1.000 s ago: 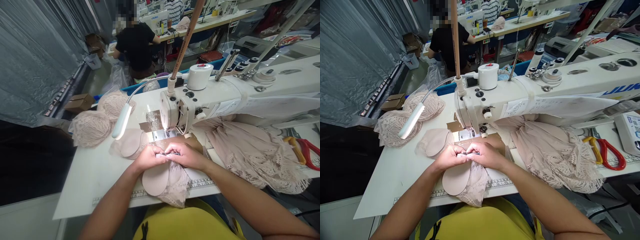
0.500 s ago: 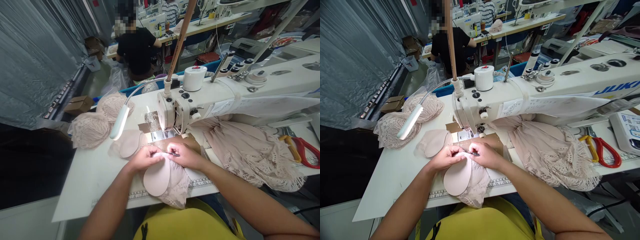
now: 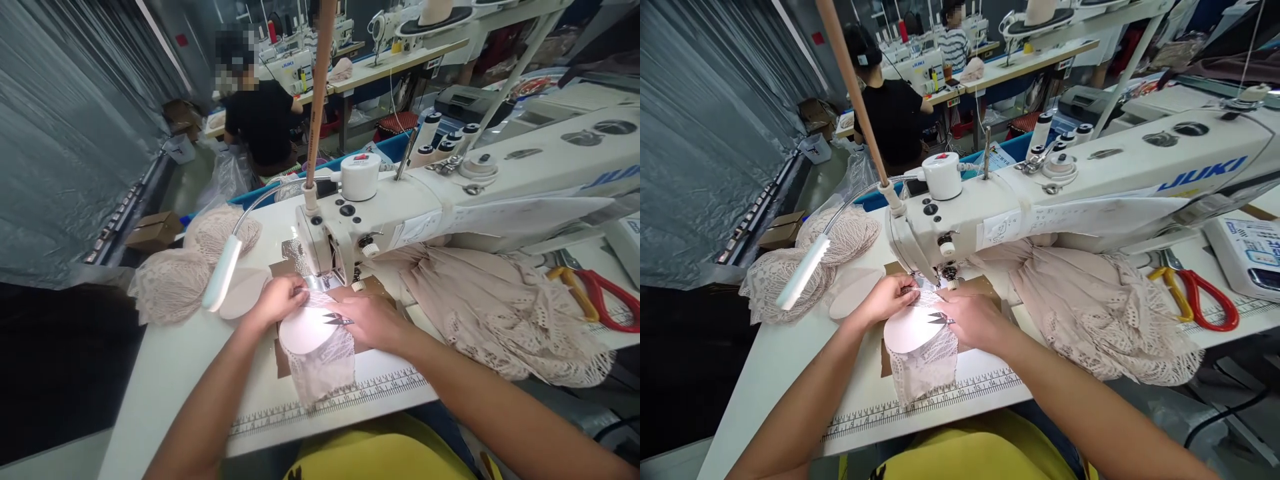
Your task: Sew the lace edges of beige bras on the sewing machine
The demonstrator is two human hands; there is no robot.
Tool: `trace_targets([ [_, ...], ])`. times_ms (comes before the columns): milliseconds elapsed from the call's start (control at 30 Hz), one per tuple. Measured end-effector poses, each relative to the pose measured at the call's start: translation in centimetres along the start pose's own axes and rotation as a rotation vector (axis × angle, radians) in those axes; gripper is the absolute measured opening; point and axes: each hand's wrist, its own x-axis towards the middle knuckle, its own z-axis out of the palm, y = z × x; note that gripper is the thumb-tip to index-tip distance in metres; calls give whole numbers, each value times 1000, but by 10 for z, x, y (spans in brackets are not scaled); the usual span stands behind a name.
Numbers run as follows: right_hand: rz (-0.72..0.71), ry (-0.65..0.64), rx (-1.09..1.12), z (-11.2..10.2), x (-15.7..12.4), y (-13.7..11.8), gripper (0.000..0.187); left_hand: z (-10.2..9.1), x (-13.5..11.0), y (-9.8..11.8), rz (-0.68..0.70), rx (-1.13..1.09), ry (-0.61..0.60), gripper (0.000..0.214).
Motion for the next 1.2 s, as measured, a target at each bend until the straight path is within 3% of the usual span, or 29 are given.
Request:
trace_targets([
  [200, 2, 14, -83, 4, 2, 0, 44, -6, -20, 26, 8, 234, 145, 21],
  [367, 11, 25, -9, 3, 2, -4, 43, 24, -49, 51, 156, 316, 136, 27],
  [500, 92, 39, -67, 4, 4, -3, 43, 43, -52, 49, 183, 409, 119, 30],
  [633, 292, 62, -222, 2, 6, 5, 29, 36, -48, 42, 194, 445, 33, 33],
  [700, 322, 121, -239, -1, 6, 6, 35, 30, -45, 40, 223, 447, 16, 33],
  [833, 195, 117, -174, -8, 3, 0, 28, 22, -40, 37, 311, 439, -3, 32],
  [967, 25, 28, -151, -7, 2, -5, 40, 17, -36, 35, 414, 425, -21, 32],
  [1100, -3, 43, -143, 0, 2, -2, 31, 15, -40, 29, 287, 454, 106, 36],
  [1200, -29, 68, -119, 3, 2, 0, 18, 18, -42, 24, 206, 475, 92, 42],
])
